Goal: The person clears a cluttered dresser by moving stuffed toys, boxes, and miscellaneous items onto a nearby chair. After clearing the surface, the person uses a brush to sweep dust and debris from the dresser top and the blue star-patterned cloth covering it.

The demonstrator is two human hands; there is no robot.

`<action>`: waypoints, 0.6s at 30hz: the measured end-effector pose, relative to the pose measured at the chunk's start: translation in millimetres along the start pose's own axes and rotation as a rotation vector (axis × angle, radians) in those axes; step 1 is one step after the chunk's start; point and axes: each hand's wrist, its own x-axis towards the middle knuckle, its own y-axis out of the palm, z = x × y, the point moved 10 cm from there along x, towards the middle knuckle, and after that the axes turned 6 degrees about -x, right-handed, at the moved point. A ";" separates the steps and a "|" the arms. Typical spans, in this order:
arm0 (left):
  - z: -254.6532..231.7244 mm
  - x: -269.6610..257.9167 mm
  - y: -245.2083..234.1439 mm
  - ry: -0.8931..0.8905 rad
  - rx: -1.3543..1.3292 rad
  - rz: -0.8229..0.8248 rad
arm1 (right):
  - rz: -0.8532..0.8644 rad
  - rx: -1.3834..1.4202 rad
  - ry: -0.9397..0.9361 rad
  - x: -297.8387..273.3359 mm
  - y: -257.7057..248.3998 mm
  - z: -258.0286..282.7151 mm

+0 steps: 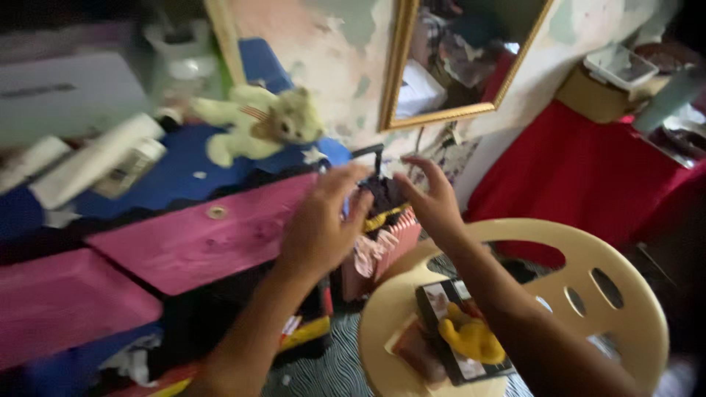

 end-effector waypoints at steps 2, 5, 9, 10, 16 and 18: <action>-5.3 20.4 -48.6 0.100 0.154 -0.088 | 0.051 0.055 -0.094 22.1 24.1 59.0; 12.0 44.3 -107.4 0.079 0.457 -0.160 | 0.204 0.207 -0.124 51.9 68.5 125.4; 52.3 58.4 -146.1 -0.001 0.802 -0.119 | 0.240 0.033 -0.233 54.6 104.5 175.5; 66.3 58.6 -147.1 -0.058 0.814 -0.069 | 0.254 0.030 -0.177 54.9 114.1 175.4; 133.8 36.4 -139.9 -0.527 0.435 0.176 | 0.163 -0.296 -0.091 57.8 119.7 170.0; 124.0 37.0 -138.2 -0.467 0.439 0.174 | 0.140 -0.382 -0.090 58.5 118.3 168.0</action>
